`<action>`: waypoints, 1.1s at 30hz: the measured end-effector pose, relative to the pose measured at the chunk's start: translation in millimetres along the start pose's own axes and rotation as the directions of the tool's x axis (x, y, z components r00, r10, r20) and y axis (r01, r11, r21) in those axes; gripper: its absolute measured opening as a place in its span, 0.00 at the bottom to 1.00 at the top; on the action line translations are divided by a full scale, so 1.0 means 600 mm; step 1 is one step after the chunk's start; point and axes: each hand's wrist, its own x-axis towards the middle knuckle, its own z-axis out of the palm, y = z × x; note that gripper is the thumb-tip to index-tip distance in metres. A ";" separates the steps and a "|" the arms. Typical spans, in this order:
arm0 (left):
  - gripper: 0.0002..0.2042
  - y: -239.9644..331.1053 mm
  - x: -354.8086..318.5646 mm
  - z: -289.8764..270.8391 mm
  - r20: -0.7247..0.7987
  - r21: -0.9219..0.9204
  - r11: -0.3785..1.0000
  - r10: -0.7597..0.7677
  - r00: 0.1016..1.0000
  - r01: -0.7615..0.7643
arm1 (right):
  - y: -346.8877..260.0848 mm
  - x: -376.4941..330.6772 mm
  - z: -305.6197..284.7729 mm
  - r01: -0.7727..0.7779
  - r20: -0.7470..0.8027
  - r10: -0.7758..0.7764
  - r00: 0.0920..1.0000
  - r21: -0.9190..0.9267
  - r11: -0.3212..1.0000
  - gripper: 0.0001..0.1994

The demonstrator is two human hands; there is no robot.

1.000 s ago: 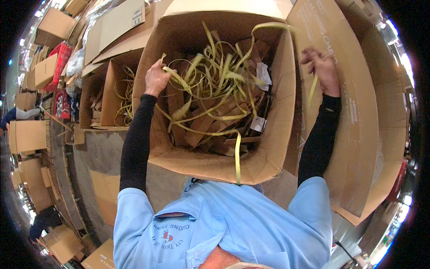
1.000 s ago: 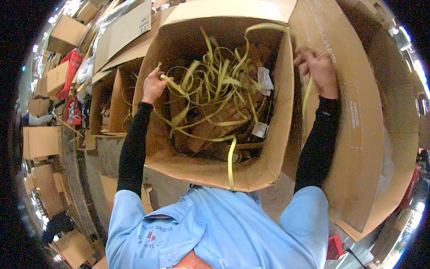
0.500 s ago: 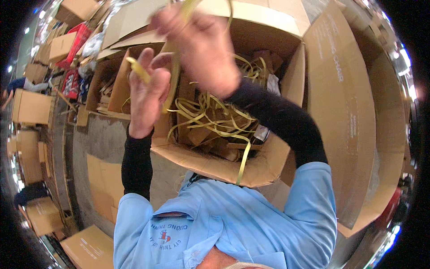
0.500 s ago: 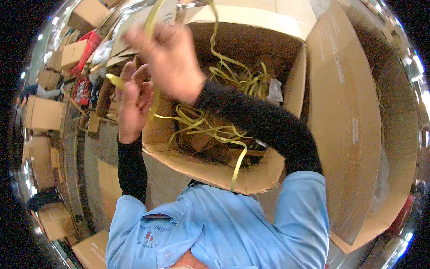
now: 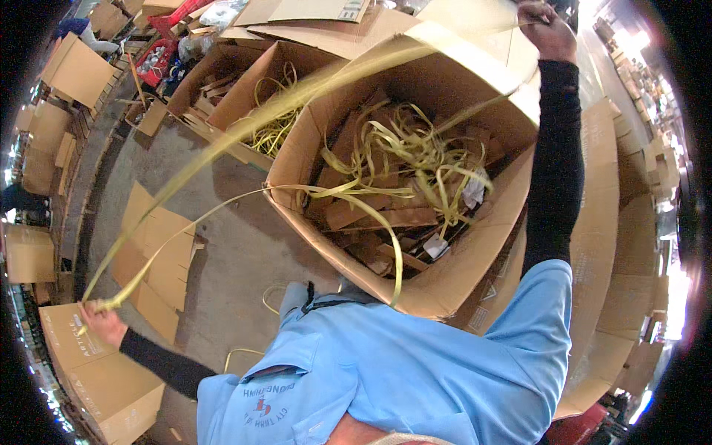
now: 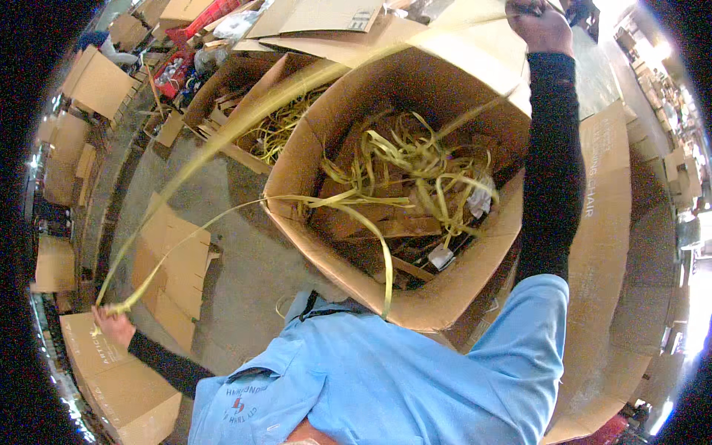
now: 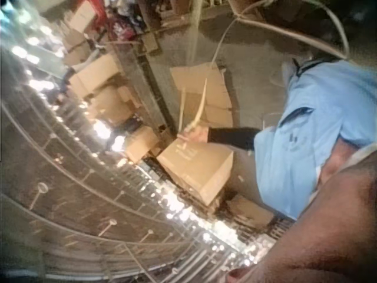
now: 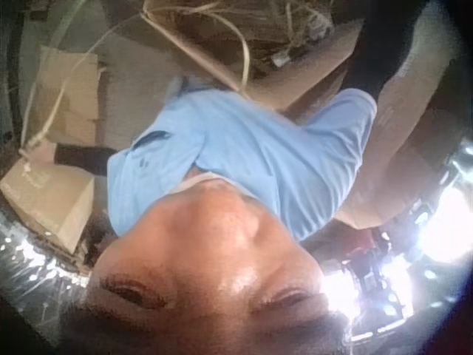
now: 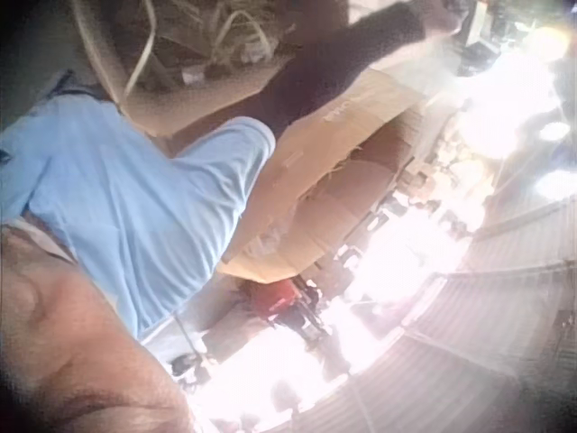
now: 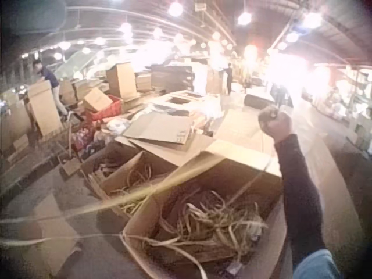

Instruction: The person secures large cardboard boxes with yellow plastic strapping. They place cardboard corner protectors on box edges, wrap the strap around the box, and tie it off by hand. The person also retrieves additional straps from a nearby box and continues securing other boxes.

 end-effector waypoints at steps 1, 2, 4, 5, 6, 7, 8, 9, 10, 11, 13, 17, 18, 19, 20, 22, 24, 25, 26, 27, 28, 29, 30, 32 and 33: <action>0.17 0.009 -0.002 -0.070 -0.107 0.090 0.996 0.015 0.994 -0.005 | -0.007 0.016 -0.030 -0.141 0.046 0.133 0.990 0.325 0.935 0.05; 0.17 0.019 -0.017 -0.122 -0.206 0.197 0.980 0.058 0.977 -0.017 | -0.019 0.037 -0.055 -0.147 0.023 0.147 0.989 0.274 0.951 0.06; 0.18 0.036 -0.068 -0.189 -0.376 0.378 0.926 0.160 0.913 -0.007 | -0.055 0.067 -0.100 -0.101 -0.056 0.094 0.994 -0.150 0.983 0.07; 0.18 0.041 -0.096 -0.211 -0.354 0.470 0.881 0.241 0.904 -0.051 | -0.078 0.086 -0.119 -0.083 -0.070 0.062 0.996 -0.368 0.926 0.07; 0.19 0.043 -0.124 -0.228 -0.405 0.403 0.915 0.209 0.890 -0.032 | -0.103 0.103 -0.139 -0.074 -0.067 0.044 0.997 -0.551 0.831 0.08; 0.19 0.042 -0.148 -0.243 -0.380 0.465 0.881 0.283 0.881 -0.083 | -0.125 0.111 -0.157 -0.069 -0.069 0.030 0.997 -0.676 0.734 0.09; 0.19 0.039 -0.169 -0.257 -0.416 0.386 0.921 0.225 0.881 -0.053 | -0.145 0.112 -0.173 -0.079 -0.094 0.016 0.995 -0.724 0.685 0.10; 0.19 0.035 -0.187 -0.272 -0.415 0.378 0.924 0.224 0.882 -0.058 | -0.163 0.102 -0.187 -0.101 -0.122 0.015 0.992 -0.739 0.667 0.11; 0.20 0.031 -0.202 -0.289 -0.411 0.372 0.926 0.222 0.884 -0.059 | -0.176 0.090 -0.195 -0.146 -0.193 0.022 0.981 -0.659 0.738 0.11; 0.20 0.027 -0.215 -0.307 -0.409 0.360 0.931 0.217 0.886 -0.061 | -0.190 0.074 -0.198 -0.179 -0.263 0.028 0.964 -0.569 0.803 0.12; 0.20 0.025 -0.235 -0.347 -0.406 0.336 0.939 0.218 0.888 -0.077 | -0.210 0.048 -0.181 -0.270 -0.274 0.224 0.935 -0.143 0.952 0.10; 0.21 0.041 -0.271 -0.462 -0.423 0.302 0.949 0.222 0.878 -0.095 | -0.263 0.052 -0.057 -0.237 -0.111 0.266 0.957 0.224 0.945 0.10; 0.21 0.051 -0.280 -0.501 -0.428 0.304 0.947 0.235 0.873 -0.106 | -0.285 0.064 -0.012 -0.164 -0.112 0.179 0.977 0.130 0.978 0.10; 0.22 0.063 -0.288 -0.545 -0.428 0.305 0.945 0.249 0.869 -0.121 | -0.310 0.066 0.031 -0.045 -0.073 0.040 0.997 -0.078 0.996 0.11; 0.22 0.077 -0.295 -0.594 -0.430 0.299 0.944 0.265 0.863 -0.141 | -0.337 0.065 0.076 -0.032 -0.088 0.021 0.996 -0.135 0.990 0.11; 0.22 0.120 -0.312 -0.716 -0.421 0.245 0.947 0.297 0.857 -0.207 | -0.386 0.054 0.172 0.041 -0.007 -0.046 0.999 -0.314 0.949 0.13; 0.23 0.188 -0.342 -0.869 -0.385 0.096 0.945 0.324 0.864 -0.311 | -0.415 0.030 0.274 0.103 0.131 -0.045 0.990 -0.473 0.875 0.15; 0.23 0.233 -0.366 -0.954 -0.345 -0.026 0.929 0.338 0.876 -0.368 | -0.418 0.016 0.330 0.137 0.228 -0.012 0.973 -0.538 0.832 0.16; 0.23 0.281 -0.397 -1.038 -0.261 -0.204 0.892 0.347 0.901 -0.402 | -0.415 -0.003 0.384 0.183 0.344 0.039 0.938 -0.590 0.786 0.17; 0.24 0.331 -0.435 -1.117 -0.123 -0.427 0.830 0.341 0.932 -0.360 | -0.402 -0.023 0.441 0.241 0.459 0.094 0.884 -0.617 0.749 0.18; 0.24 0.379 -0.477 -1.185 0.063 -0.610 0.761 0.324 0.944 -0.220 | -0.386 -0.044 0.499 0.313 0.581 0.145 0.801 -0.613 0.725 0.19; 0.24 0.419 -0.521 -1.237 0.261 -0.676 0.735 0.312 0.914 -0.058 | -0.363 -0.069 0.562 0.384 0.688 0.188 0.701 -0.587 0.713 0.20; 0.24 0.449 -0.566 -1.266 0.459 -0.650 0.756 0.307 0.834 0.080 | -0.338 -0.098 0.626 0.455 0.782 0.218 0.584 -0.537 0.710 0.21; 0.22 0.474 -0.649 -1.253 0.161 -0.643 0.759 0.260 0.952 -0.098 | -0.276 -0.170 0.773 0.562 0.909 0.241 0.339 -0.401 0.724 0.24; 0.22 0.475 -0.686 -1.207 0.025 -0.596 0.776 0.274 0.961 -0.206 | -0.245 -0.213 0.852 0.618 0.949 0.235 0.210 -0.315 0.720 0.25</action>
